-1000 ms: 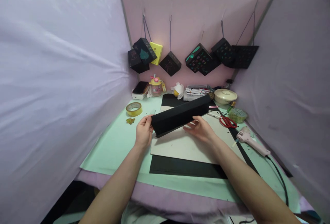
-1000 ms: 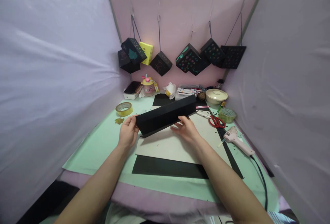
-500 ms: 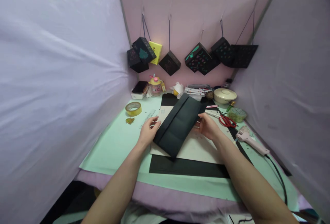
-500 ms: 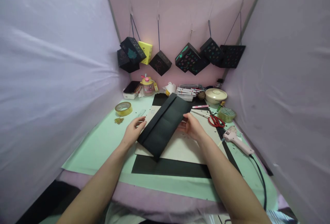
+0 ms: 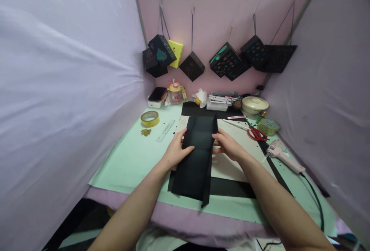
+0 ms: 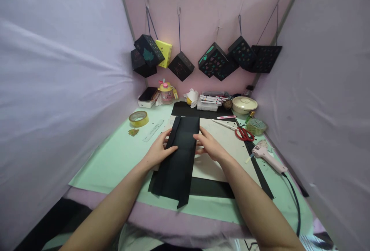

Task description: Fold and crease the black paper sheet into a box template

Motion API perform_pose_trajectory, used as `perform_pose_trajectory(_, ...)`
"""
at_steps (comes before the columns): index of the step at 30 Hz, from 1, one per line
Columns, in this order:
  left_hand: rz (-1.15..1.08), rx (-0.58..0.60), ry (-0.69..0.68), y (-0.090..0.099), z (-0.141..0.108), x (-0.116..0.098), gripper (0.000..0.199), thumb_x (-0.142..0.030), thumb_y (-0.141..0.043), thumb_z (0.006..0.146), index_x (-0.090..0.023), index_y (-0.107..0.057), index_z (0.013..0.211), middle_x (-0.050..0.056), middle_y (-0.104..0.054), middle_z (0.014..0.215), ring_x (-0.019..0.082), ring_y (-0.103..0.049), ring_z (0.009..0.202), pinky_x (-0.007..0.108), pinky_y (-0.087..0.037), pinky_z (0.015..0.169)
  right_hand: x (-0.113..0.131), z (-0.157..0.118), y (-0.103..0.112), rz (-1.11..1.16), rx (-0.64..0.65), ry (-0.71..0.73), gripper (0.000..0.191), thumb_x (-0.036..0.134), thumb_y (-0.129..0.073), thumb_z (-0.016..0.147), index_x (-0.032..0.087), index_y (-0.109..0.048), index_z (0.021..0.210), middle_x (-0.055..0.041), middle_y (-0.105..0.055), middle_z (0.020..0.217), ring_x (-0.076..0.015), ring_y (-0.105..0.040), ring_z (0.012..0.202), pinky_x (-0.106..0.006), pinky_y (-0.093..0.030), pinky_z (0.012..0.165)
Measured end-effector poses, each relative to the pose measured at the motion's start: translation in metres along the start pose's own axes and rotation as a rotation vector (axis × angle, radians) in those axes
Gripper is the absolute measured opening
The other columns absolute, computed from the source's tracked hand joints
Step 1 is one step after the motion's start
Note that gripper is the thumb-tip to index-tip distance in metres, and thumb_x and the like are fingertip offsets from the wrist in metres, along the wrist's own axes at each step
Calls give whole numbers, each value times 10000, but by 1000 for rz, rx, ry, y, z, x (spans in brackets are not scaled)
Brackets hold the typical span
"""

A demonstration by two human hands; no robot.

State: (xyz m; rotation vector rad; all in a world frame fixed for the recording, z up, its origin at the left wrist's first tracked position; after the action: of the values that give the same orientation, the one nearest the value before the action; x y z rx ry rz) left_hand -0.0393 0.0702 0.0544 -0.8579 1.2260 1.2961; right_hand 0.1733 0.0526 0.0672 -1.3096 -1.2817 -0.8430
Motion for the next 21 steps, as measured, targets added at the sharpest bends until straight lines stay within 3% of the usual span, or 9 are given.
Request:
perform_pose_trajectory(6,-336,-33,257,12,5,6,495,-175,-662,721,-229,-637,1212,87,-687,1108,220,-665,927,324,-525,801,6,3,12,144,-5,-68,203,264,-585,676,243,-629,873,20,-693,728,-152,-626,606,-259,-520,519)
perform_pose_trajectory(8,-468,5,349,16,5,7,492,-205,-646,748,-229,-618,1239,84,-718,1020,219,-683,875,332,-539,761,7,4,18,198,-25,-100,90,273,-556,665,214,-606,711,22,-652,599,-133,-571,509,-247,-487,492)
perform_pose_trajectory(10,-566,59,381,18,5,5,495,-206,-661,750,-215,-614,1243,91,-725,1015,222,-690,892,337,-540,785,8,4,24,220,-53,-117,102,287,-533,666,209,-559,605,27,-605,508,-118,-514,434,-249,-464,481)
perform_pose_trajectory(21,-726,179,329,23,8,1,410,-216,-733,721,-189,-679,1127,110,-669,1196,271,-632,1105,368,-478,964,9,8,40,208,-83,-72,119,323,-517,671,224,-583,666,-10,-672,602,-186,-625,561,-299,-491,574)
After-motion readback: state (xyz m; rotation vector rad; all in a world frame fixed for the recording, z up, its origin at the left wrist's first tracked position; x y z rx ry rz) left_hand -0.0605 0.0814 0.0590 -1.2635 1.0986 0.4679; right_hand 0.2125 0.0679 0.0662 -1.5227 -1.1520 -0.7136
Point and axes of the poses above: each hand's wrist, its own z-axis towards the middle knuckle, its own y-axis out of the back of the hand, x = y × z, the point moved 3 cm from there along z, towards the middle knuckle
